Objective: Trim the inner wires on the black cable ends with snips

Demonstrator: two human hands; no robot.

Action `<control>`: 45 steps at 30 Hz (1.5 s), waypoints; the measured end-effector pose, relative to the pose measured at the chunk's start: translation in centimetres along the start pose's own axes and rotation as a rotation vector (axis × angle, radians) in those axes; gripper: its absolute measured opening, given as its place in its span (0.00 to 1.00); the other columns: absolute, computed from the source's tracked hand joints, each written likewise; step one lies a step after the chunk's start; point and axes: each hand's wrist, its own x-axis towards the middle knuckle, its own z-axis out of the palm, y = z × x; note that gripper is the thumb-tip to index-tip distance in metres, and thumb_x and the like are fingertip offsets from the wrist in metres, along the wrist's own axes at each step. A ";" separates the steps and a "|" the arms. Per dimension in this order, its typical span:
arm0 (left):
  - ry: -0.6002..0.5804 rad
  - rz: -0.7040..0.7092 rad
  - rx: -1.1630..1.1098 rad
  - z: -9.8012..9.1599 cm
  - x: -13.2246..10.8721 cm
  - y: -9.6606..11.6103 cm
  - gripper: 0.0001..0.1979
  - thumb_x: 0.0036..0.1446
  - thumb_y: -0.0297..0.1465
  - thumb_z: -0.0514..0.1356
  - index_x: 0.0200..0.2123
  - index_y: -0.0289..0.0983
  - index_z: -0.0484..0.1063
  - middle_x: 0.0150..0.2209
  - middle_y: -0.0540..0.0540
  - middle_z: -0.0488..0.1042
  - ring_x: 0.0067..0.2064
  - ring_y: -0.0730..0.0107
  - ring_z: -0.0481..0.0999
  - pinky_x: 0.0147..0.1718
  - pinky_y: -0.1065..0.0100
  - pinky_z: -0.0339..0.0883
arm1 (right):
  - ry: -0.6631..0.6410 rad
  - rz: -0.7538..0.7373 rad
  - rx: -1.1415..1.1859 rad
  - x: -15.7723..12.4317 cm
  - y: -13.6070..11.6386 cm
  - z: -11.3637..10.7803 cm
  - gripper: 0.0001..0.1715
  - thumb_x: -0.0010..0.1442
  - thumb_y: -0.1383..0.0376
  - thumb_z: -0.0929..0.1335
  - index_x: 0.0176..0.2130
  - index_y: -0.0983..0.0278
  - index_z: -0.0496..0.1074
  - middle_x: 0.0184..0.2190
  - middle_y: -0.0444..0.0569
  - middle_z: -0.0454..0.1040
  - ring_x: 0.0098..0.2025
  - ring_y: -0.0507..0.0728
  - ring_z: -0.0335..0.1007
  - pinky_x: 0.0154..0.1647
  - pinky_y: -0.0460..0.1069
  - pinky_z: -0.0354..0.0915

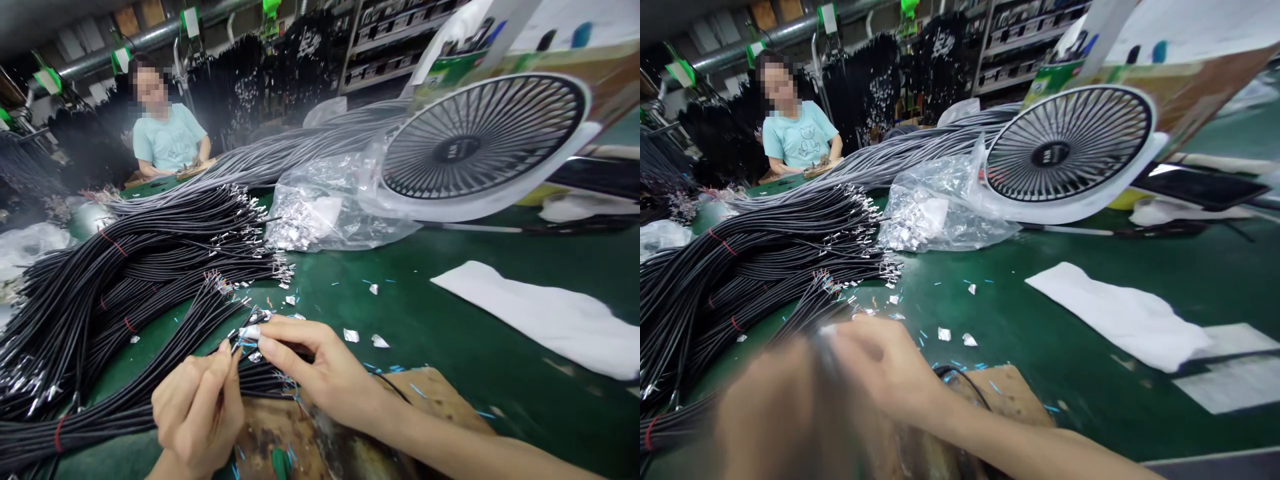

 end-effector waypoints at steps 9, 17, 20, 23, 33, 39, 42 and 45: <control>-0.048 -0.093 0.032 -0.1 -0.4 -0.1 0.12 0.51 0.19 0.63 0.39 0.36 0.71 0.28 0.50 0.76 0.25 0.76 0.74 0.28 0.76 0.66 | 0.061 -0.032 -0.044 0.1 -0.1 0.2 0.19 0.64 0.64 0.60 0.23 0.65 0.66 0.24 0.45 0.67 0.28 0.52 0.61 0.29 0.46 0.56; -0.268 -0.351 -0.115 -0.6 0.2 -0.3 0.05 0.59 0.27 0.56 0.33 0.36 0.72 0.22 0.52 0.74 0.23 0.76 0.73 0.26 0.76 0.65 | 0.108 -0.072 -0.122 -0.2 0.2 0.3 0.21 0.65 0.63 0.60 0.22 0.66 0.67 0.24 0.46 0.67 0.26 0.52 0.61 0.26 0.46 0.56; -0.395 -0.465 -0.222 -0.7 0.7 -0.5 0.12 0.62 0.29 0.51 0.28 0.35 0.71 0.16 0.54 0.68 0.16 0.79 0.67 0.19 0.77 0.62 | 0.103 -0.082 -0.143 -0.2 0.1 0.1 0.21 0.65 0.62 0.60 0.23 0.66 0.69 0.24 0.47 0.68 0.26 0.52 0.61 0.26 0.46 0.57; -0.512 -0.559 -0.331 -0.7 1.0 -0.6 0.18 0.64 0.32 0.47 0.24 0.34 0.69 0.12 0.55 0.62 0.12 0.81 0.61 0.13 0.79 0.56 | 0.069 -0.081 -0.135 -0.2 0.0 -0.1 0.21 0.65 0.62 0.60 0.24 0.66 0.71 0.24 0.47 0.69 0.26 0.52 0.61 0.26 0.46 0.57; -0.554 -0.584 -0.438 -0.7 0.8 -0.6 0.13 0.59 0.33 0.55 0.25 0.34 0.71 0.22 0.49 0.71 0.24 0.76 0.69 0.23 0.77 0.61 | 0.116 0.006 -0.020 0.3 0.2 -0.5 0.13 0.58 0.60 0.65 0.27 0.66 0.67 0.23 0.43 0.63 0.24 0.50 0.56 0.23 0.44 0.53; -0.549 -0.562 -0.430 -0.4 0.8 -0.8 0.10 0.58 0.32 0.56 0.28 0.36 0.73 0.23 0.49 0.71 0.22 0.76 0.65 0.20 0.75 0.56 | -0.006 0.217 0.277 0.7 0.0 0.0 0.21 0.55 0.53 0.65 0.24 0.65 0.57 0.19 0.40 0.53 0.22 0.48 0.48 0.21 0.43 0.49; -0.550 -0.566 -0.428 -0.3 0.9 -1.2 0.09 0.57 0.32 0.56 0.28 0.37 0.74 0.25 0.49 0.72 0.24 0.75 0.66 0.22 0.74 0.58 | -0.211 0.427 0.554 1.1 0.1 0.2 0.24 0.54 0.49 0.64 0.24 0.62 0.51 0.16 0.35 0.44 0.17 0.46 0.37 0.17 0.42 0.41; -0.577 -0.581 -0.429 -0.2 1.0 -1.1 0.13 0.58 0.33 0.55 0.25 0.36 0.73 0.22 0.50 0.70 0.22 0.75 0.66 0.21 0.75 0.58 | -0.144 0.173 0.276 1.3 0.6 0.1 0.17 0.58 0.57 0.61 0.24 0.63 0.52 0.18 0.39 0.49 0.18 0.48 0.43 0.18 0.44 0.45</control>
